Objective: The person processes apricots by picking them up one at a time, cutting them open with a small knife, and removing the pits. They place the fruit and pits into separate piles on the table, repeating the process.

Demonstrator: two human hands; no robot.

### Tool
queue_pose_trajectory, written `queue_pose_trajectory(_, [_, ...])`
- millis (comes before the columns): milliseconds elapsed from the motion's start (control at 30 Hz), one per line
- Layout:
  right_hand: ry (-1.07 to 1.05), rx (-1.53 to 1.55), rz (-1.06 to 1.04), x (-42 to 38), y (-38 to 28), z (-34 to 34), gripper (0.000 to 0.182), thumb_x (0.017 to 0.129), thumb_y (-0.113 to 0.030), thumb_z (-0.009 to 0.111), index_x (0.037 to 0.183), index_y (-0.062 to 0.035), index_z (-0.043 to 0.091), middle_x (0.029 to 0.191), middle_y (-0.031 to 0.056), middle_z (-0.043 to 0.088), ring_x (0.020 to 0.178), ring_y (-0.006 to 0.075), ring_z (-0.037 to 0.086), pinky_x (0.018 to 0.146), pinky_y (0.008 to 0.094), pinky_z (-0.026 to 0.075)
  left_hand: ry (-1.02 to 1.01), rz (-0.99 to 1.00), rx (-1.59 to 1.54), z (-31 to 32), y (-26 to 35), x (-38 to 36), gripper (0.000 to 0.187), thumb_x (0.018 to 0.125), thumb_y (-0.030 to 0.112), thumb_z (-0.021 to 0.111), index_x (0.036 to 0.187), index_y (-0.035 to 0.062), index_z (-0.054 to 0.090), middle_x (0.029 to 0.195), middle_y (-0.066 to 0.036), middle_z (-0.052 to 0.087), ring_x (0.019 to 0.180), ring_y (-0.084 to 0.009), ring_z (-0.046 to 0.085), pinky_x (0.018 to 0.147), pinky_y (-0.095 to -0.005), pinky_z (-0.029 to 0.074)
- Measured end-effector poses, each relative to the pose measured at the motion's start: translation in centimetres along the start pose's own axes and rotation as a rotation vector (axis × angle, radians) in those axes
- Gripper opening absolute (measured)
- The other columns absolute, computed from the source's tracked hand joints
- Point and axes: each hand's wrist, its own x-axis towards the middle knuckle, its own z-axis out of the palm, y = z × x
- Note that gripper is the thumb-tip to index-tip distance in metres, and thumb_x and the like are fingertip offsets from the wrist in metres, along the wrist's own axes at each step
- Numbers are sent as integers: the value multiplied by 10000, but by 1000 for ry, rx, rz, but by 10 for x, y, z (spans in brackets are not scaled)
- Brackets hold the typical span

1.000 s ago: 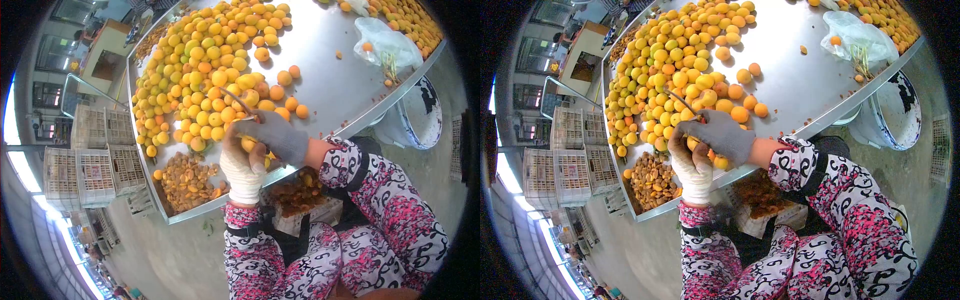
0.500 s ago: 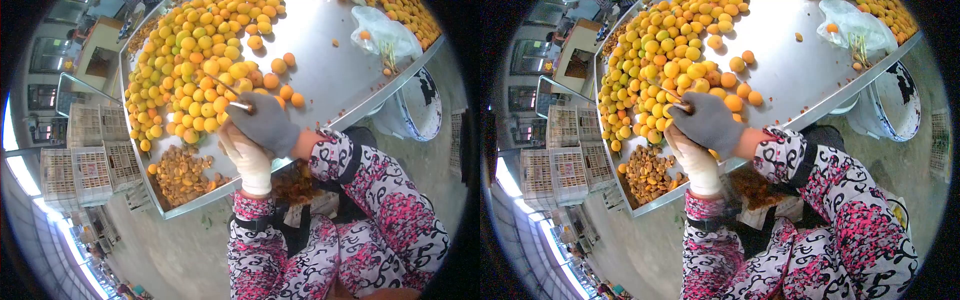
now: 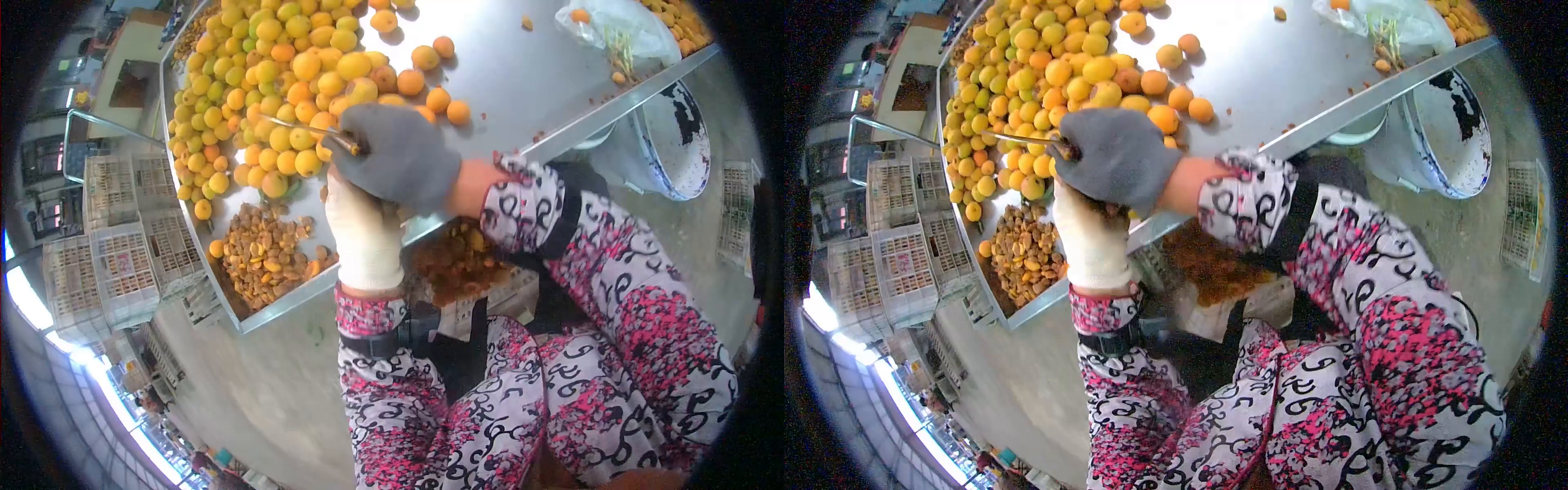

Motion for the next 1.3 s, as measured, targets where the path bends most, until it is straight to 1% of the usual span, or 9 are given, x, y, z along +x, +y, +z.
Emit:
queue_pose_trajectory(67, [58,34,50,2,-4,0,255,763,-345,604,773,-91,591,710,118,596,647,307,597,545,395,464,-91,1020,1544,-19,-2,3,292,901,197,498,1126,12,480,1135,-164,525,986,-233,559,778,-365,490])
queue_pose_trajectory(133, [-114,273,3,4,-4,-10,288,779,-388,601,851,-110,626,711,107,584,594,290,578,522,376,458,-94,1218,1310,-14,0,14,282,905,128,468,1137,-31,460,1089,-152,544,973,-217,547,812,-317,457])
queue_pose_trajectory(200, [-292,256,-186,10,17,-10,377,782,-457,611,900,-100,639,680,69,558,492,211,532,453,315,425,38,882,946,-13,8,7,301,929,186,423,1133,-33,454,1053,-141,530,971,-216,536,817,-308,442])
queue_pose_trajectory(300, [-822,754,708,16,-10,-50,374,867,-415,541,903,-45,588,583,2,487,491,70,486,416,209,353,-117,971,1014,-31,7,13,383,938,260,394,1178,-36,434,1084,-120,506,983,-197,526,845,-291,426])
queue_pose_trajectory(733, [-699,894,701,-15,16,-8,346,810,-341,492,756,-8,567,538,87,532,289,167,442,284,260,372,-228,755,618,-37,6,19,302,900,160,411,1127,-13,511,820,-41,588,707,-141,541,647,-257,427])
queue_pose_trajectory(1000, [-662,987,630,-3,-3,-30,267,776,-270,562,851,-13,568,581,73,546,436,145,522,320,241,379,-284,299,-37,-44,21,13,482,958,365,369,1261,-10,394,1271,-134,448,1183,-245,441,978,-379,371])
queue_pose_trajectory(1033, [-665,988,633,-4,-2,-29,267,776,-270,562,851,-13,568,581,73,546,436,145,522,320,241,379,-170,863,598,-47,5,17,390,953,234,418,1286,36,380,1252,-137,467,1121,-236,481,907,-381,423])
queue_pose_trajectory(1200, [-556,948,694,8,-6,-44,198,776,-226,560,824,-34,578,595,50,534,468,126,522,419,237,408,-194,840,1245,-72,31,5,252,835,61,525,1082,14,540,823,-56,611,675,-142,593,628,-251,466])
queue_pose_trajectory(1300, [-550,972,554,10,18,-30,238,772,-255,574,825,-24,593,623,41,547,471,105,510,444,233,423,-447,-126,941,-51,52,-23,287,827,242,501,1008,38,588,759,-48,595,648,-118,571,562,-238,422])
